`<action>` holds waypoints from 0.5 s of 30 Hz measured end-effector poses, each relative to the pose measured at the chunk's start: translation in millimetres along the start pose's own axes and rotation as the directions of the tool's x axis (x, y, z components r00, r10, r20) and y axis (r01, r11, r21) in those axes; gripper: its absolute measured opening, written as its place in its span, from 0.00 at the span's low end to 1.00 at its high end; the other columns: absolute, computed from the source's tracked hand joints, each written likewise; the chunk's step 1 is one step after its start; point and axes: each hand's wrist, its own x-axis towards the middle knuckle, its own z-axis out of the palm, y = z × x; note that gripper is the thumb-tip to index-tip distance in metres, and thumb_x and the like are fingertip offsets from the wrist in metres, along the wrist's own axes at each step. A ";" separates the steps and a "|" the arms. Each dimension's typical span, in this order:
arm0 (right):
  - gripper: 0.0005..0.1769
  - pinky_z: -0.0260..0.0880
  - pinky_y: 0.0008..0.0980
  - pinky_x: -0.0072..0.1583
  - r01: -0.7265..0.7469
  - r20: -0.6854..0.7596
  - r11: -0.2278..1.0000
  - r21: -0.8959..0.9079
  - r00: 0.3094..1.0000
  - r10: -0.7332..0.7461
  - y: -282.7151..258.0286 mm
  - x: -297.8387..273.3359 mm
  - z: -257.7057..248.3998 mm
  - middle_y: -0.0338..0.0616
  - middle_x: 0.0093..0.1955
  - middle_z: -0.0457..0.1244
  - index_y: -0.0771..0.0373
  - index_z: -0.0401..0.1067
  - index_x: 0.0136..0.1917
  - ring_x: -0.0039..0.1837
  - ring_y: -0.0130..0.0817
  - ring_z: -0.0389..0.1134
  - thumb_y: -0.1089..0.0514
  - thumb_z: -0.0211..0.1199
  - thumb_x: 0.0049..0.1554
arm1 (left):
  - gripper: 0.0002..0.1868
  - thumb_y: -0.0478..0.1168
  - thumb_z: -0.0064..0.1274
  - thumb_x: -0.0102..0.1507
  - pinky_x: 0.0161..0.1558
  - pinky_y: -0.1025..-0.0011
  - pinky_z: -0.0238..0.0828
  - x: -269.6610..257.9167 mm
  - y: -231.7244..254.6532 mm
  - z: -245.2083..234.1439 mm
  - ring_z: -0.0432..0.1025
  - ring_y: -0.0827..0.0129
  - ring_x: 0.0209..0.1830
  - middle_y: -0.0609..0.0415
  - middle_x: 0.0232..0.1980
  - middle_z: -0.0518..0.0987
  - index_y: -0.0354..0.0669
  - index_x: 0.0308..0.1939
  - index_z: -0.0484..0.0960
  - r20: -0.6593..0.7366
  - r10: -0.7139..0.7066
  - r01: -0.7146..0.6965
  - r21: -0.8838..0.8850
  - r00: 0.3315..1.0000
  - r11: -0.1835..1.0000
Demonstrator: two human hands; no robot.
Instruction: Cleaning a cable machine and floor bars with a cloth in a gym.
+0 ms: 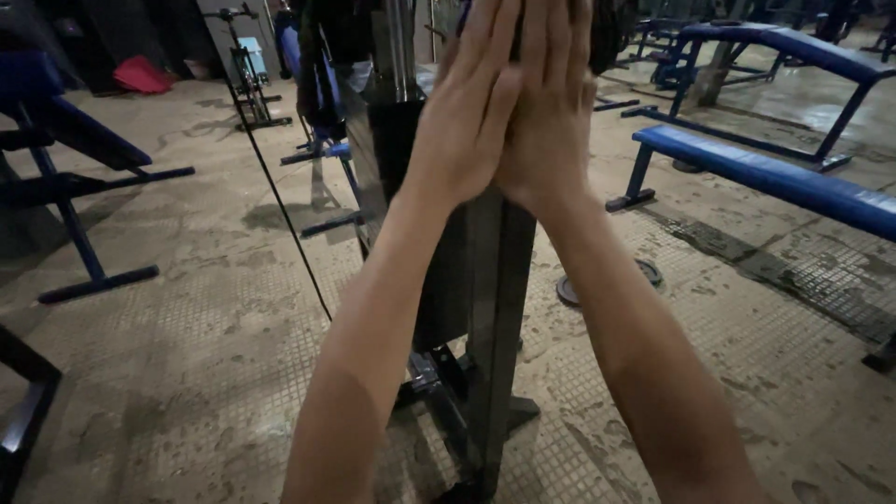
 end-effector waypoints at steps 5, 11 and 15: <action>0.32 0.38 0.43 0.90 0.061 0.186 0.898 0.436 0.970 -0.157 25.1 -16.7 -28.8 0.39 0.90 0.28 0.51 0.28 0.88 0.90 0.36 0.26 0.59 0.46 0.84 | 0.23 0.49 0.30 0.87 0.90 0.65 0.48 -17.6 6.2 -7.6 0.45 0.66 0.90 0.60 0.87 0.47 0.60 0.85 0.46 0.048 0.012 -0.006 -0.111 0.999 0.994; 0.38 0.33 0.38 0.88 0.063 0.019 0.987 0.151 0.998 -0.067 27.0 -51.0 7.3 0.46 0.90 0.29 0.57 0.29 0.89 0.90 0.40 0.27 0.56 0.47 0.76 | 0.31 0.40 0.39 0.81 0.88 0.49 0.42 -11.5 43.4 6.1 0.44 0.52 0.88 0.42 0.86 0.51 0.46 0.85 0.45 0.089 -0.070 0.022 0.455 0.994 0.890; 0.38 0.35 0.45 0.89 0.108 0.001 0.964 0.242 0.994 -0.111 23.5 -23.3 7.8 0.43 0.91 0.33 0.56 0.35 0.89 0.92 0.35 0.28 0.58 0.48 0.73 | 0.31 0.34 0.41 0.79 0.85 0.51 0.47 6.6 33.7 19.9 0.46 0.46 0.87 0.37 0.85 0.52 0.41 0.84 0.49 0.056 -0.012 -0.017 0.486 0.998 0.874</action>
